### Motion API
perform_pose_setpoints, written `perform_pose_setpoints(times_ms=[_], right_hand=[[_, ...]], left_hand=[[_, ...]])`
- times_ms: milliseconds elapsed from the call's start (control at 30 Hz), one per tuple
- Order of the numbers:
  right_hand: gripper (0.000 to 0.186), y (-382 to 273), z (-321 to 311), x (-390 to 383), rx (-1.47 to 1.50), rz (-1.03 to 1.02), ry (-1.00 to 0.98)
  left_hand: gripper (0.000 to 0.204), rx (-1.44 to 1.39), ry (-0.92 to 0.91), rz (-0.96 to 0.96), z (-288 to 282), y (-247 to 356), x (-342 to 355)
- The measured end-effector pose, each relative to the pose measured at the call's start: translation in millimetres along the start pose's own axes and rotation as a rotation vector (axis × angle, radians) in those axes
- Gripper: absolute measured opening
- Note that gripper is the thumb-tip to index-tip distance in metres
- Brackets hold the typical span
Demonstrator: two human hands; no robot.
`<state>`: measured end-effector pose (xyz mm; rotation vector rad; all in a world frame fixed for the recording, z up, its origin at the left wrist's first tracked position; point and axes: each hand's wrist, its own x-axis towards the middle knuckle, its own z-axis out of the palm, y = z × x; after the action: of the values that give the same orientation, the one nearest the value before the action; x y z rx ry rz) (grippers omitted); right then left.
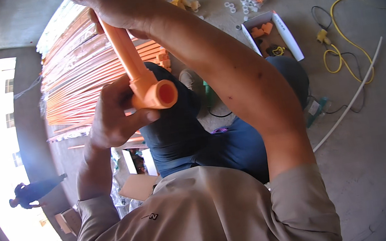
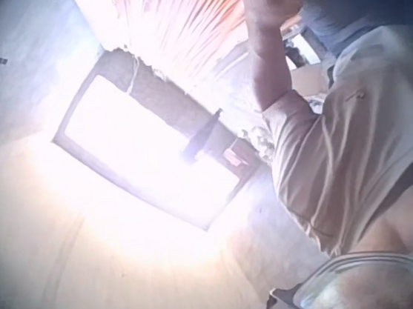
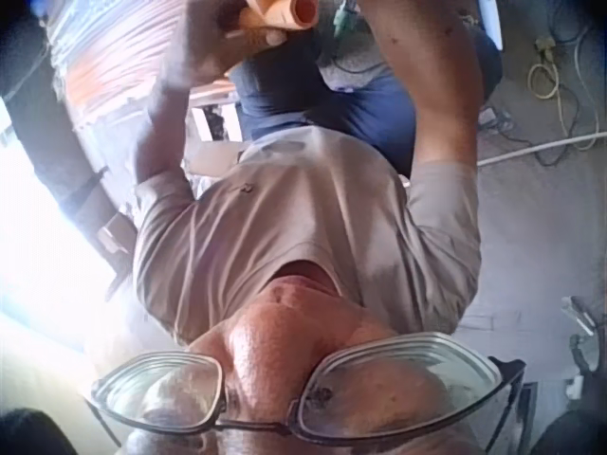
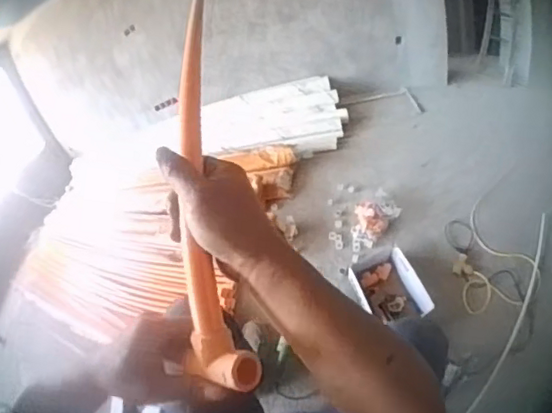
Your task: The person measures an orange pipe with a tape measure, cuts it using a pipe cutter, and then joins it to another pipe segment using a T-junction connector and a heating tool.
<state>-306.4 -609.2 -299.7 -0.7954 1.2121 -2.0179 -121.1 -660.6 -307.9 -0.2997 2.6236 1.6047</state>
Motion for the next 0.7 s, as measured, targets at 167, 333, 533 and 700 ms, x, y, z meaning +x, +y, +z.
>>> perform_pose_setpoints(times_ms=[167, 333, 533, 700], right_hand=[[0.035, -10.1, 6.9, 9.9, -0.089, -0.089, -0.270], [0.031, -27.7, 25.1, 12.6, -0.156, -0.072, -0.354], [0.023, -11.6, 24.4, 24.6, -0.347, -0.238, -0.397], [0.017, -15.8, 5.2, 20.1, -0.476, -0.191, -0.481]], left_hand=[[0.046, 0.153, 0.185, 0.076, 11.3, -26.3, 19.6], [0.041, 0.288, 0.140, 0.028, -8.8, -33.3, 57.3], [0.041, 0.345, 0.102, 0.381, -21.4, -79.6, 110.5], [0.041, 0.409, 0.125, 0.497, -17.7, -97.2, 127.7]])
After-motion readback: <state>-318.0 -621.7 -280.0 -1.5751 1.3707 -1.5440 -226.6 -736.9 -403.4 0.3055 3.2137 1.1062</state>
